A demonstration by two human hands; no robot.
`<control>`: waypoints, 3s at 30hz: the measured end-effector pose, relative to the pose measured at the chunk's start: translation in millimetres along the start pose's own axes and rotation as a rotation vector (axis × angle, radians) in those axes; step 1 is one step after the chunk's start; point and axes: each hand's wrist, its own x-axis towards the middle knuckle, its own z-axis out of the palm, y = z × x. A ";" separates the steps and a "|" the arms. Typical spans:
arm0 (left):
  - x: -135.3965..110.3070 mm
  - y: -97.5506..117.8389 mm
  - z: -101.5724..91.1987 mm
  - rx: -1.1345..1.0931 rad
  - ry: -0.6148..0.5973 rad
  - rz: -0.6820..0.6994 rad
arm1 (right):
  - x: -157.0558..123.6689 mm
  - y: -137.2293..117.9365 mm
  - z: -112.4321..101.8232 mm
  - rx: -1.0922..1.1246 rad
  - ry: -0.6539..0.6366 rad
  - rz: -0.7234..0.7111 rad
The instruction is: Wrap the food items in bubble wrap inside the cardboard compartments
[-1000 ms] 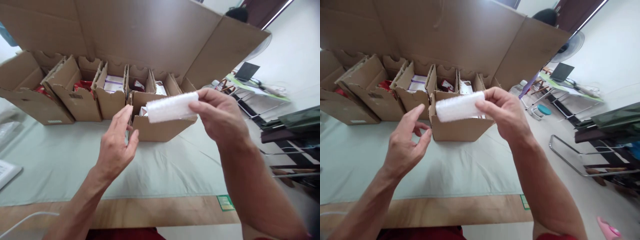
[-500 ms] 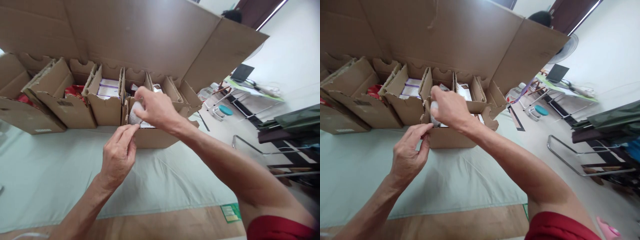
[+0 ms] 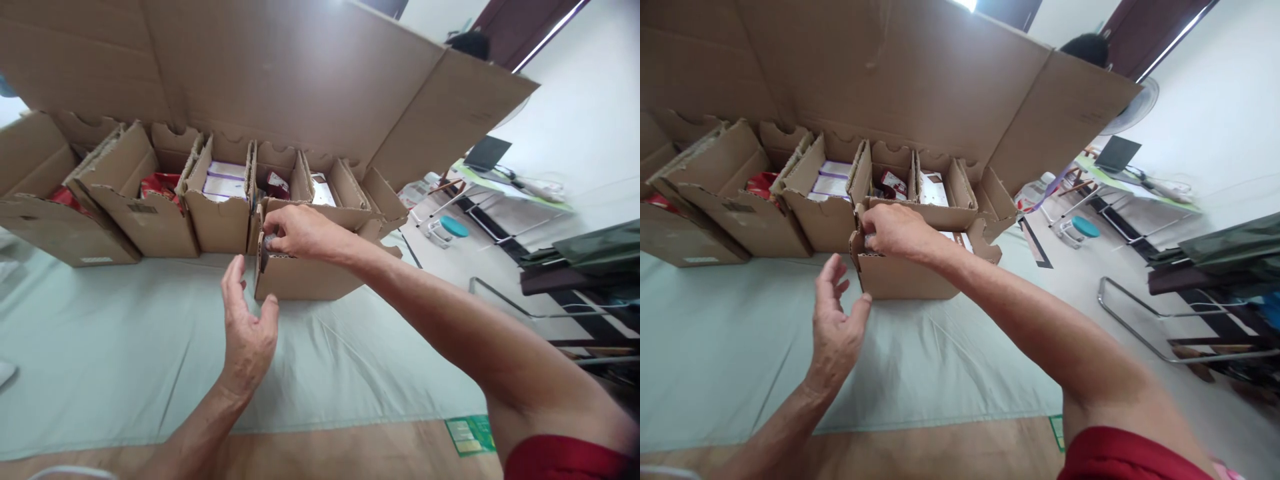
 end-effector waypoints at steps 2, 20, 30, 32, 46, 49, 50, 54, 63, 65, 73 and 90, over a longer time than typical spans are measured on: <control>-3.9 -5.6 5.8 -0.024 -0.032 -0.034 | 1.5 -3.2 0.2 -0.087 0.029 0.006; -14.8 -45.2 22.3 -0.046 -0.120 -0.085 | 21.2 -5.0 6.9 -0.266 -0.052 -0.023; -12.1 -42.9 17.6 -0.037 -0.122 -0.096 | -88.8 35.5 -6.9 0.272 0.572 0.069; -10.9 -41.5 15.8 -0.026 -0.122 -0.098 | -130.5 56.6 16.2 0.353 0.858 0.177; 23.9 -26.2 10.9 -0.149 -0.216 -0.162 | -124.4 135.3 130.2 0.910 0.641 0.224; 23.4 -28.2 10.3 -0.198 -0.229 -0.194 | -123.5 127.7 136.9 0.979 0.670 0.212; 21.7 -28.6 9.6 -0.205 -0.224 -0.193 | -126.1 124.3 139.1 0.980 0.684 0.219; 5.7 -27.1 -0.2 -0.197 -0.222 -0.199 | -148.3 105.1 148.3 0.889 0.732 0.277; -42.9 -12.9 -69.8 -0.126 -0.184 -0.232 | -194.8 32.2 161.4 0.820 0.799 0.339; -29.0 -3.8 -84.0 -0.086 -0.093 -0.178 | -179.9 18.6 146.4 0.829 0.787 0.289; 25.5 53.0 -54.7 -0.273 -0.081 0.173 | -168.5 23.1 80.2 0.781 1.002 0.202; -14.5 22.8 -84.4 -0.198 -0.017 0.048 | -175.2 11.2 114.6 0.799 0.914 0.155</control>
